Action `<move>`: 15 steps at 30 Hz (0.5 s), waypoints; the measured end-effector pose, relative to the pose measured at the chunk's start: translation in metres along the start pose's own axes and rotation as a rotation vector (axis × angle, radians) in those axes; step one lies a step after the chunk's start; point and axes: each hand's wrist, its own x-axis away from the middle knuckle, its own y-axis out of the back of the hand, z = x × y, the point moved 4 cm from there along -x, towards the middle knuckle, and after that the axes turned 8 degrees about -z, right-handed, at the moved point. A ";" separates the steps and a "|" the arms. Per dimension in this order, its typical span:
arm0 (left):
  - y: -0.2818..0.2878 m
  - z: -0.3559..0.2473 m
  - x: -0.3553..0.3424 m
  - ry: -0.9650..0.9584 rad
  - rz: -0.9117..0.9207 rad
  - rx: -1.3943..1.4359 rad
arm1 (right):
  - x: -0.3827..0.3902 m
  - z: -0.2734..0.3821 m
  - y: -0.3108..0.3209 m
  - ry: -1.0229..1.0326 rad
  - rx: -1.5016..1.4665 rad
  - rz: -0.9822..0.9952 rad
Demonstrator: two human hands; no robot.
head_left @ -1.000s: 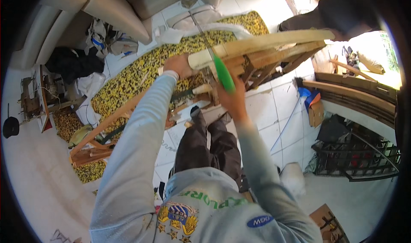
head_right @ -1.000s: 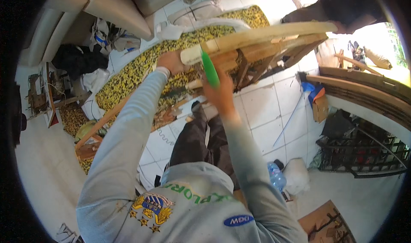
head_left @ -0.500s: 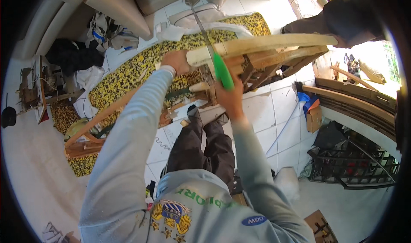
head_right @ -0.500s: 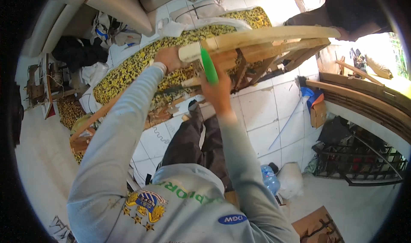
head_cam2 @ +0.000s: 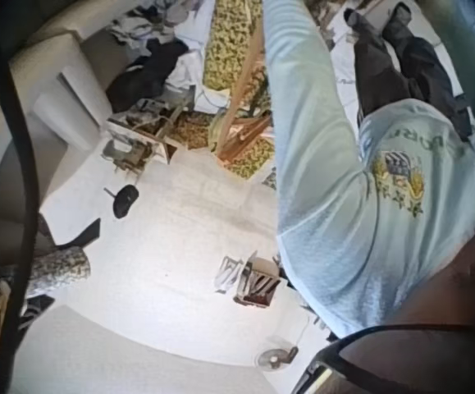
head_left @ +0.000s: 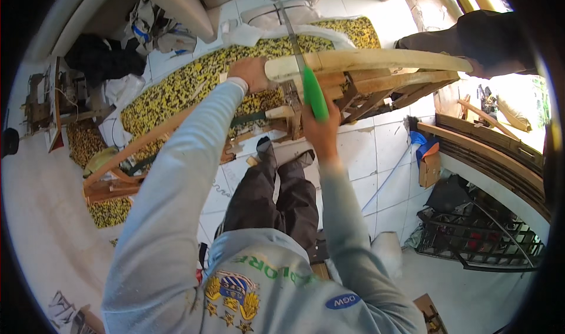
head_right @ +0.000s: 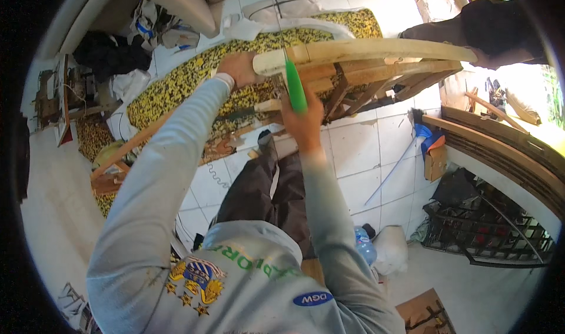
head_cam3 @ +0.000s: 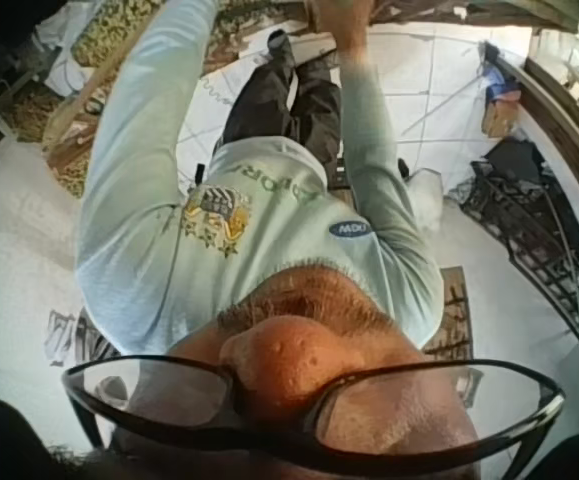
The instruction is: The person uses a green-handled hand saw to cut a piece of light-colored wood clamped to a wooden workbench. The person holds the wood steady with their left hand while sawing with their right hand. The task is performed in a workshop setting with various tools and materials visible in the background.
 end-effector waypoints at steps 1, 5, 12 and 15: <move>0.002 0.004 0.005 0.032 -0.021 0.005 | 0.035 0.005 0.020 0.050 0.016 -0.002; 0.014 0.003 0.008 0.022 0.032 0.013 | 0.168 0.011 0.102 0.121 0.134 -0.022; 0.005 -0.023 0.002 -0.013 0.016 -0.021 | -0.024 0.006 -0.006 0.136 0.040 -0.099; 0.010 -0.009 0.008 -0.011 0.042 -0.002 | -0.007 0.026 0.007 0.048 0.115 0.001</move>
